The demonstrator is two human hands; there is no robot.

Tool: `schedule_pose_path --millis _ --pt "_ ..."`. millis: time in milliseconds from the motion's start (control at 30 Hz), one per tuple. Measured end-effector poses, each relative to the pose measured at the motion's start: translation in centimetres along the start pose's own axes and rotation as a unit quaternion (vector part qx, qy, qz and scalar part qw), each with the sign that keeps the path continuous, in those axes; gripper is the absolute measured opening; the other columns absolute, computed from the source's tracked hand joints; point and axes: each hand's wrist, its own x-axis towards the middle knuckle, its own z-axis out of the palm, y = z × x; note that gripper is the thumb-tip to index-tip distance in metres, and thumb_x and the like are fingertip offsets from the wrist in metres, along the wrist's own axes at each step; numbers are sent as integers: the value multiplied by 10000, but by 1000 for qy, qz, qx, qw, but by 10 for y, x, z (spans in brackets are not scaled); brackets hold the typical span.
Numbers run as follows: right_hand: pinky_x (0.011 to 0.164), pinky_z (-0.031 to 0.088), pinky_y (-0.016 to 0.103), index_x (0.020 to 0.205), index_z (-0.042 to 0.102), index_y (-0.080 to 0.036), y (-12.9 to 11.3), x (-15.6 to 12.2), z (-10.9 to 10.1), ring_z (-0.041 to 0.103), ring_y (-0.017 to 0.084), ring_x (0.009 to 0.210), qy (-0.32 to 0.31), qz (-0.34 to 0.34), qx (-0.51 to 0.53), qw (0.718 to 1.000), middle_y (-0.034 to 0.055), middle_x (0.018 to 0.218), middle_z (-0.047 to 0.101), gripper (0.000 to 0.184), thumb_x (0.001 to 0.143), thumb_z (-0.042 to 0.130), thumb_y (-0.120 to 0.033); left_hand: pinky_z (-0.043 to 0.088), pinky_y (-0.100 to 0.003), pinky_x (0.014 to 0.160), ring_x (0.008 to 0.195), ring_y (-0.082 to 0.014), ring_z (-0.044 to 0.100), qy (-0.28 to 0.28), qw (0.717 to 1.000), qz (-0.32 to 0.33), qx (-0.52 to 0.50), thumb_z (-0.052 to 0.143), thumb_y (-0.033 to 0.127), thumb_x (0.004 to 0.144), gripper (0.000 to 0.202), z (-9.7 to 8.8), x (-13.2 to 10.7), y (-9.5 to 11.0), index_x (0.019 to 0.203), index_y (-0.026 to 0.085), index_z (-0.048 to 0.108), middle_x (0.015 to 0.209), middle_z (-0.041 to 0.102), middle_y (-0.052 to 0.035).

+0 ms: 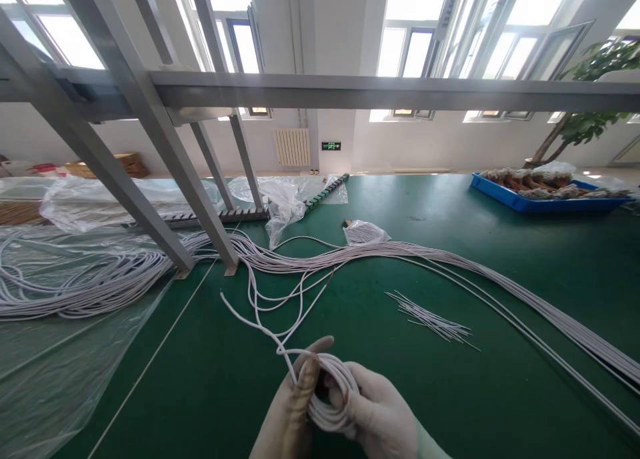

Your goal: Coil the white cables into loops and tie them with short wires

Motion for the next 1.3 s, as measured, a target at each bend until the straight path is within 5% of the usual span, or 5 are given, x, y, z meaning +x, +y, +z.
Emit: schedule_pose_path --millis 133,367,700,1000,1300 --pt "575 434 259 1117 677 -137 -1 2 -1 559 160 693 20 13 -102 994 57 924 645 520 917 714 -615 586 -267 730 791 -196 698 49 993 -44 -95 890 433 762 358 5 -4 10 1044 226 817 837 741 -22" --pt "1084 493 441 1426 609 -240 -9 -3 7 632 312 1239 133 19 -375 917 102 1323 691 450 988 562 -332 602 -221 703 774 -150 728 50 977 -104 -178 928 268 744 245 6 -1 9 945 233 792 915 776 -10" --pt "1139 471 453 1465 614 -263 -4 -5 7 606 317 1311 113 21 -337 935 77 1403 672 468 1007 549 -335 630 -253 792 903 -198 772 56 990 -79 -98 873 335 795 136 8 -7 20 905 281 816 953 807 -31" --pt "1070 515 432 1357 679 -240 -3 -5 5 656 306 1183 93 -51 -206 973 100 1275 717 482 1055 520 -580 556 -437 1094 1240 -307 698 91 994 6 -54 654 257 910 183 6 2 -22 1023 252 797 1167 800 -90" --pt "979 529 407 1216 735 -214 6 -4 3 679 301 1075 145 -51 -213 965 105 1127 745 613 1029 459 -728 644 -335 766 885 -289 768 77 994 -73 3 839 271 757 109 18 -2 5 858 274 797 869 795 -56"
